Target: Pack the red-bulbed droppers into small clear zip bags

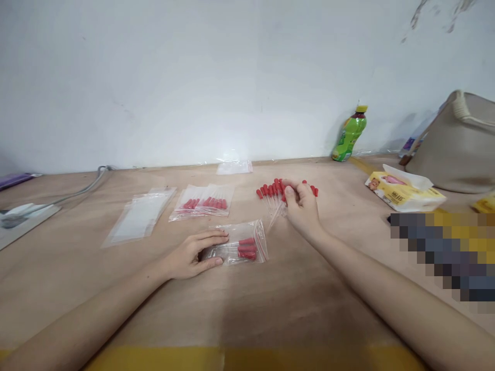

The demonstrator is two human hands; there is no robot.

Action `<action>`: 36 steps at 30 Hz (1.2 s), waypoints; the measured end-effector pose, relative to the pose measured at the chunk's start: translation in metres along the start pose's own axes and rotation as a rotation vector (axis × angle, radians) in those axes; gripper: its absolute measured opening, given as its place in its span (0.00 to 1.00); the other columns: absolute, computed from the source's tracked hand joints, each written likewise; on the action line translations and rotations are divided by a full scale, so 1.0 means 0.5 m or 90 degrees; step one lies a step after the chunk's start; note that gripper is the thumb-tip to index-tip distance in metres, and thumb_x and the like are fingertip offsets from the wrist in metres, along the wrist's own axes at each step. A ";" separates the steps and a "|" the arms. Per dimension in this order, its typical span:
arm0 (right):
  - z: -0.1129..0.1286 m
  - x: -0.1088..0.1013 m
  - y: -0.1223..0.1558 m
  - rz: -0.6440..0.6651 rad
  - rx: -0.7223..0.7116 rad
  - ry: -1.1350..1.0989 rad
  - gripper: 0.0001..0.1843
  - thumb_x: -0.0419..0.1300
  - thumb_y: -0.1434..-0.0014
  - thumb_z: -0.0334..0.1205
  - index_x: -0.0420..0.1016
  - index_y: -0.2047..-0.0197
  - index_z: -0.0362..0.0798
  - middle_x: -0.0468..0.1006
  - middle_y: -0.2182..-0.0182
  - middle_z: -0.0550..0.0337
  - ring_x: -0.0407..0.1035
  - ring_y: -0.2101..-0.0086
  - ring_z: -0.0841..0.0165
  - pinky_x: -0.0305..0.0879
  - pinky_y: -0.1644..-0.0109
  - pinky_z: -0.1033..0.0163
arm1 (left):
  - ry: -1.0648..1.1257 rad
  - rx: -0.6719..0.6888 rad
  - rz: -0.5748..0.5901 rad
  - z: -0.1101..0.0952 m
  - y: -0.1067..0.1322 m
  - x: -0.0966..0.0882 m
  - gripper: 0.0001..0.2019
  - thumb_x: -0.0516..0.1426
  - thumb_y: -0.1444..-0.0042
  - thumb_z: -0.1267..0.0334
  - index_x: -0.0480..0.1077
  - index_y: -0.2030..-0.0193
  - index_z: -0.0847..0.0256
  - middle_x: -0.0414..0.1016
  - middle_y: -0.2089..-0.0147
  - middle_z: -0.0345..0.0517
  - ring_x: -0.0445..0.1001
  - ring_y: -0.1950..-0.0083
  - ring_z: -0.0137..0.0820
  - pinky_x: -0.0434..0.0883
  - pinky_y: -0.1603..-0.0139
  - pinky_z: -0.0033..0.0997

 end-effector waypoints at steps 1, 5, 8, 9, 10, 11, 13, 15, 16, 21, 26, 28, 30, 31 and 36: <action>-0.009 0.003 0.014 0.000 0.042 -0.043 0.17 0.50 0.44 0.48 0.69 0.57 0.47 0.67 0.73 0.59 0.64 0.73 0.69 0.64 0.67 0.61 | 0.002 0.002 -0.001 0.000 0.000 0.000 0.21 0.56 0.44 0.57 0.63 0.45 0.59 0.66 0.44 0.51 0.63 0.42 0.38 0.63 0.42 0.43; -0.038 0.029 0.065 0.005 0.170 -0.164 0.18 0.55 0.48 0.50 0.67 0.59 0.47 0.67 0.76 0.62 0.64 0.75 0.72 0.65 0.66 0.62 | 0.001 -0.001 0.001 -0.002 -0.001 -0.001 0.21 0.55 0.44 0.57 0.62 0.44 0.59 0.66 0.44 0.51 0.63 0.42 0.38 0.62 0.42 0.43; -0.057 0.049 0.089 0.064 0.254 -0.222 0.19 0.58 0.51 0.51 0.67 0.60 0.47 0.71 0.75 0.61 0.67 0.73 0.71 0.66 0.63 0.60 | -0.002 -0.011 0.002 -0.003 0.000 -0.002 0.24 0.56 0.44 0.57 0.60 0.42 0.59 0.65 0.44 0.51 0.63 0.42 0.39 0.62 0.42 0.43; -0.061 0.054 0.095 0.099 0.278 -0.234 0.20 0.59 0.52 0.51 0.67 0.60 0.47 0.72 0.74 0.60 0.68 0.73 0.71 0.67 0.62 0.60 | -0.004 -0.013 0.001 -0.003 0.000 -0.003 0.25 0.56 0.44 0.56 0.59 0.41 0.59 0.65 0.44 0.51 0.63 0.42 0.39 0.62 0.42 0.43; -0.063 0.058 0.099 0.137 0.293 -0.238 0.20 0.60 0.53 0.51 0.68 0.60 0.46 0.73 0.73 0.59 0.68 0.72 0.70 0.67 0.61 0.59 | -0.006 -0.016 0.000 -0.003 0.000 -0.004 0.25 0.56 0.44 0.56 0.58 0.41 0.59 0.65 0.44 0.51 0.63 0.42 0.39 0.62 0.42 0.43; -0.061 0.059 0.103 0.179 0.295 -0.235 0.21 0.61 0.54 0.51 0.68 0.60 0.46 0.74 0.72 0.58 0.69 0.71 0.69 0.67 0.60 0.58 | -0.008 -0.018 -0.001 -0.002 0.001 -0.004 0.26 0.56 0.44 0.56 0.57 0.40 0.59 0.65 0.43 0.51 0.62 0.42 0.39 0.62 0.42 0.43; -0.048 0.060 0.106 0.274 0.248 -0.205 0.19 0.61 0.53 0.50 0.69 0.60 0.46 0.76 0.68 0.56 0.70 0.68 0.68 0.67 0.58 0.57 | -0.008 -0.018 -0.001 -0.002 0.001 -0.004 0.26 0.55 0.44 0.56 0.57 0.40 0.59 0.64 0.43 0.52 0.63 0.42 0.39 0.62 0.43 0.43; -0.025 0.058 0.108 0.360 0.139 -0.138 0.15 0.59 0.50 0.47 0.71 0.61 0.47 0.76 0.66 0.55 0.70 0.65 0.66 0.67 0.57 0.56 | -0.008 -0.016 -0.001 -0.002 0.000 -0.004 0.26 0.55 0.44 0.56 0.57 0.40 0.59 0.64 0.43 0.52 0.63 0.42 0.40 0.62 0.43 0.43; -0.013 0.058 0.110 0.392 0.075 -0.099 0.13 0.58 0.48 0.46 0.72 0.62 0.48 0.76 0.66 0.55 0.70 0.64 0.66 0.66 0.57 0.56 | -0.008 -0.016 -0.002 -0.002 0.000 -0.004 0.26 0.55 0.44 0.56 0.57 0.40 0.59 0.64 0.43 0.52 0.63 0.42 0.40 0.63 0.43 0.44; 0.011 0.066 0.106 0.389 -0.117 0.009 0.09 0.56 0.46 0.39 0.75 0.63 0.49 0.73 0.61 0.53 0.68 0.59 0.65 0.64 0.53 0.56 | -0.010 -0.015 0.000 -0.003 -0.001 -0.004 0.26 0.55 0.44 0.55 0.57 0.40 0.59 0.65 0.43 0.52 0.63 0.42 0.40 0.63 0.43 0.44; -0.012 0.100 0.101 0.432 -0.023 0.007 0.08 0.56 0.46 0.39 0.76 0.68 0.48 0.77 0.67 0.58 0.70 0.65 0.67 0.65 0.59 0.60 | -0.018 -0.018 0.002 -0.004 -0.002 -0.003 0.26 0.55 0.44 0.56 0.57 0.41 0.60 0.65 0.43 0.52 0.63 0.42 0.40 0.63 0.43 0.43; -0.021 0.103 0.099 0.391 0.041 0.019 0.07 0.57 0.48 0.40 0.76 0.72 0.47 0.77 0.72 0.59 0.70 0.70 0.68 0.65 0.64 0.62 | -0.018 -0.021 0.002 -0.004 -0.003 -0.003 0.26 0.55 0.44 0.56 0.57 0.40 0.60 0.64 0.43 0.52 0.63 0.42 0.40 0.63 0.43 0.43; -0.022 0.104 0.100 0.354 0.063 0.038 0.07 0.58 0.49 0.39 0.75 0.75 0.46 0.76 0.75 0.60 0.69 0.73 0.69 0.64 0.68 0.64 | -0.015 -0.021 0.001 -0.005 -0.003 -0.004 0.26 0.55 0.44 0.56 0.57 0.40 0.59 0.65 0.43 0.52 0.63 0.42 0.40 0.63 0.43 0.43; -0.019 0.105 0.102 0.351 0.048 0.047 0.07 0.58 0.49 0.38 0.74 0.75 0.46 0.76 0.75 0.60 0.69 0.73 0.69 0.64 0.68 0.64 | -0.012 -0.020 0.000 -0.005 -0.003 -0.005 0.26 0.55 0.44 0.56 0.57 0.40 0.59 0.65 0.44 0.52 0.63 0.42 0.40 0.63 0.43 0.43; 0.000 0.107 0.109 0.401 -0.060 0.042 0.08 0.55 0.47 0.38 0.75 0.71 0.46 0.76 0.72 0.58 0.68 0.69 0.69 0.63 0.62 0.63 | -0.002 -0.011 -0.002 -0.004 -0.002 -0.004 0.25 0.55 0.44 0.57 0.58 0.41 0.59 0.65 0.43 0.51 0.63 0.42 0.40 0.62 0.42 0.44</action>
Point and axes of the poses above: each hand's wrist, its own y-axis away from the middle knuckle, its own x-axis out of the palm, z = x × y, the point moved 5 cm from there along -y, towards the middle knuckle
